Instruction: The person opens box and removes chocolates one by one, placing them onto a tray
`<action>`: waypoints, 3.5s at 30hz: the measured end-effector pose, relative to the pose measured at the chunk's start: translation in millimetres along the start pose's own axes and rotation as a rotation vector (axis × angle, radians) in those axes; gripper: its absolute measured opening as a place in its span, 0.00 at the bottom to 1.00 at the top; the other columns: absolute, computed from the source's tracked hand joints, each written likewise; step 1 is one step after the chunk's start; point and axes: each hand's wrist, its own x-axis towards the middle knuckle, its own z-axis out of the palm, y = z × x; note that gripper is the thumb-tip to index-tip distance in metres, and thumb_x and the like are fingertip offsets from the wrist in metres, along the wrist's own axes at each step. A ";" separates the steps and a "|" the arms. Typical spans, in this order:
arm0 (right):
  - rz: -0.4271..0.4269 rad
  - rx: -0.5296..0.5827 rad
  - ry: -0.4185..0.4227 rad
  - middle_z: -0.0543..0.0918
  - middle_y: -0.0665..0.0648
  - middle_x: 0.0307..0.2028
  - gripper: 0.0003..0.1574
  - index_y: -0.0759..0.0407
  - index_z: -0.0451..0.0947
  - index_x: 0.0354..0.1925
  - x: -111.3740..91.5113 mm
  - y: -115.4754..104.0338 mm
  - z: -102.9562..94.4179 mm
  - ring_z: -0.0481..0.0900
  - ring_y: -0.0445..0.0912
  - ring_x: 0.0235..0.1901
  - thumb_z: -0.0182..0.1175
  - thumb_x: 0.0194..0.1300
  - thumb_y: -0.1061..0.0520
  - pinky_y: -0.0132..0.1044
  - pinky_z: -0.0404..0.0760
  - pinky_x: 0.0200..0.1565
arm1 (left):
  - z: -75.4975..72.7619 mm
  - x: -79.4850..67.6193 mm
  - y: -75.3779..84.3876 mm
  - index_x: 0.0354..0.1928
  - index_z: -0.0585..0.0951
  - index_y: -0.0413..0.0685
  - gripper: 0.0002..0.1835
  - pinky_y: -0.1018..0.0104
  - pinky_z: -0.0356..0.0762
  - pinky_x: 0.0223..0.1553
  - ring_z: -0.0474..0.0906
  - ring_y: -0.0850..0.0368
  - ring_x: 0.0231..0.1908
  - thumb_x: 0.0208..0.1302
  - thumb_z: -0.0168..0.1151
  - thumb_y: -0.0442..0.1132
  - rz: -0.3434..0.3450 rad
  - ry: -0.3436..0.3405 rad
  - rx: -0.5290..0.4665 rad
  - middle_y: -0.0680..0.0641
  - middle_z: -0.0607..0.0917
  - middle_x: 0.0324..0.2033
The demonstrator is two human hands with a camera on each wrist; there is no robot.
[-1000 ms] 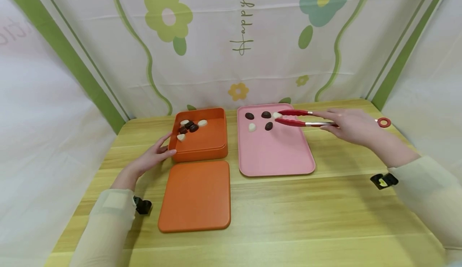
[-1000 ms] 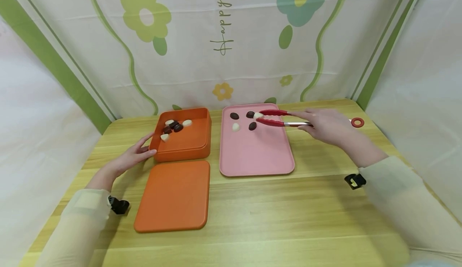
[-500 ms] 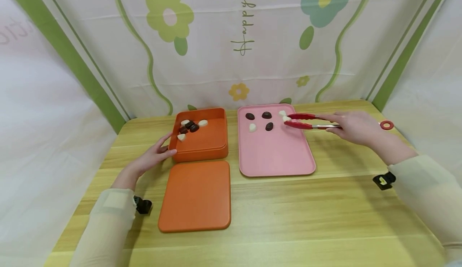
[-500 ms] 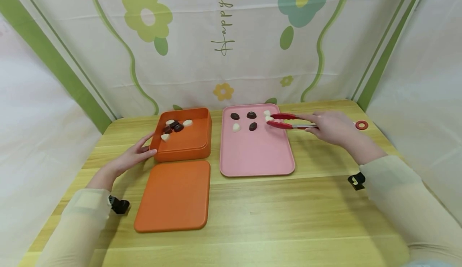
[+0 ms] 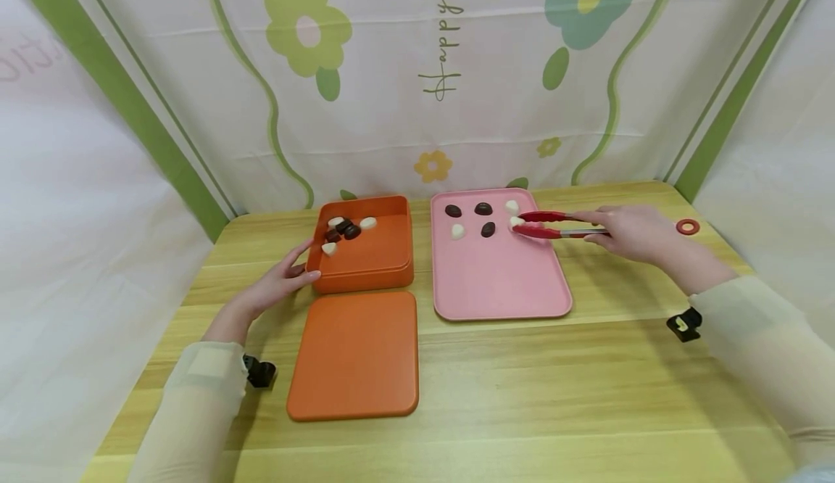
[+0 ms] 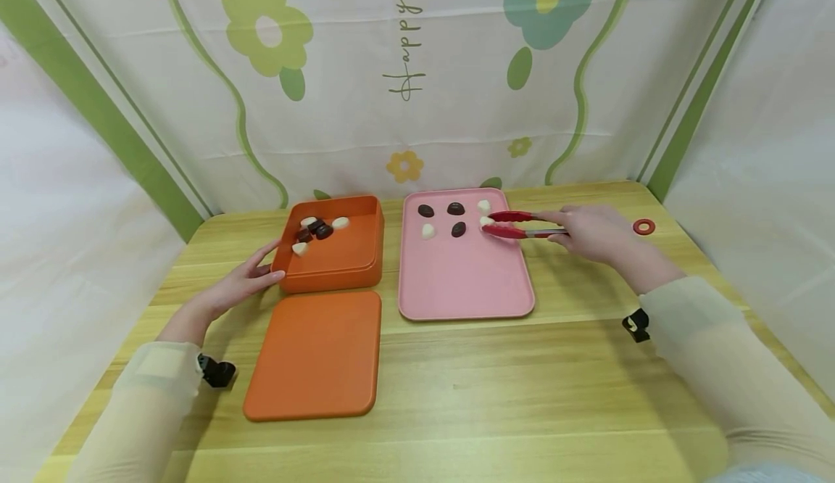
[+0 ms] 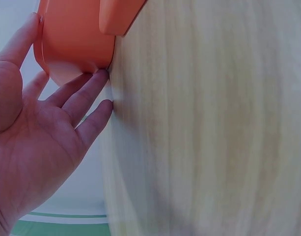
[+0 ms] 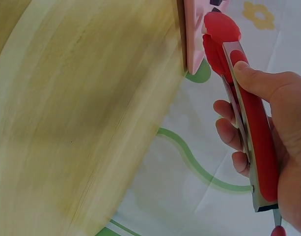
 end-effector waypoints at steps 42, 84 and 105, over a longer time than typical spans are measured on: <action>-0.111 0.001 0.119 0.82 0.58 0.47 0.36 0.51 0.73 0.65 27.3 -50.0 -32.0 0.80 0.50 0.31 0.69 0.60 0.50 0.43 0.74 0.24 | 0.8 2.1 -3.5 0.78 0.39 0.63 0.45 0.35 0.46 0.65 0.45 0.34 0.71 0.71 0.56 0.53 -0.003 -0.006 -0.014 0.33 0.46 0.74; -0.372 0.094 0.024 0.76 0.55 0.59 0.33 0.50 0.71 0.66 138.7 -149.7 -15.6 0.80 0.55 0.47 0.64 0.65 0.49 0.50 0.78 0.44 | -1.0 3.4 -4.2 0.78 0.39 0.62 0.44 0.36 0.45 0.66 0.45 0.34 0.71 0.71 0.56 0.52 -0.009 -0.004 -0.023 0.31 0.47 0.73; -0.336 0.084 -0.103 0.80 0.58 0.54 0.34 0.48 0.68 0.69 187.2 -210.5 6.6 0.78 0.51 0.52 0.62 0.67 0.47 0.46 0.76 0.53 | -2.0 4.4 -5.2 0.78 0.40 0.63 0.44 0.36 0.43 0.66 0.45 0.34 0.72 0.71 0.56 0.52 -0.006 -0.001 -0.009 0.34 0.44 0.74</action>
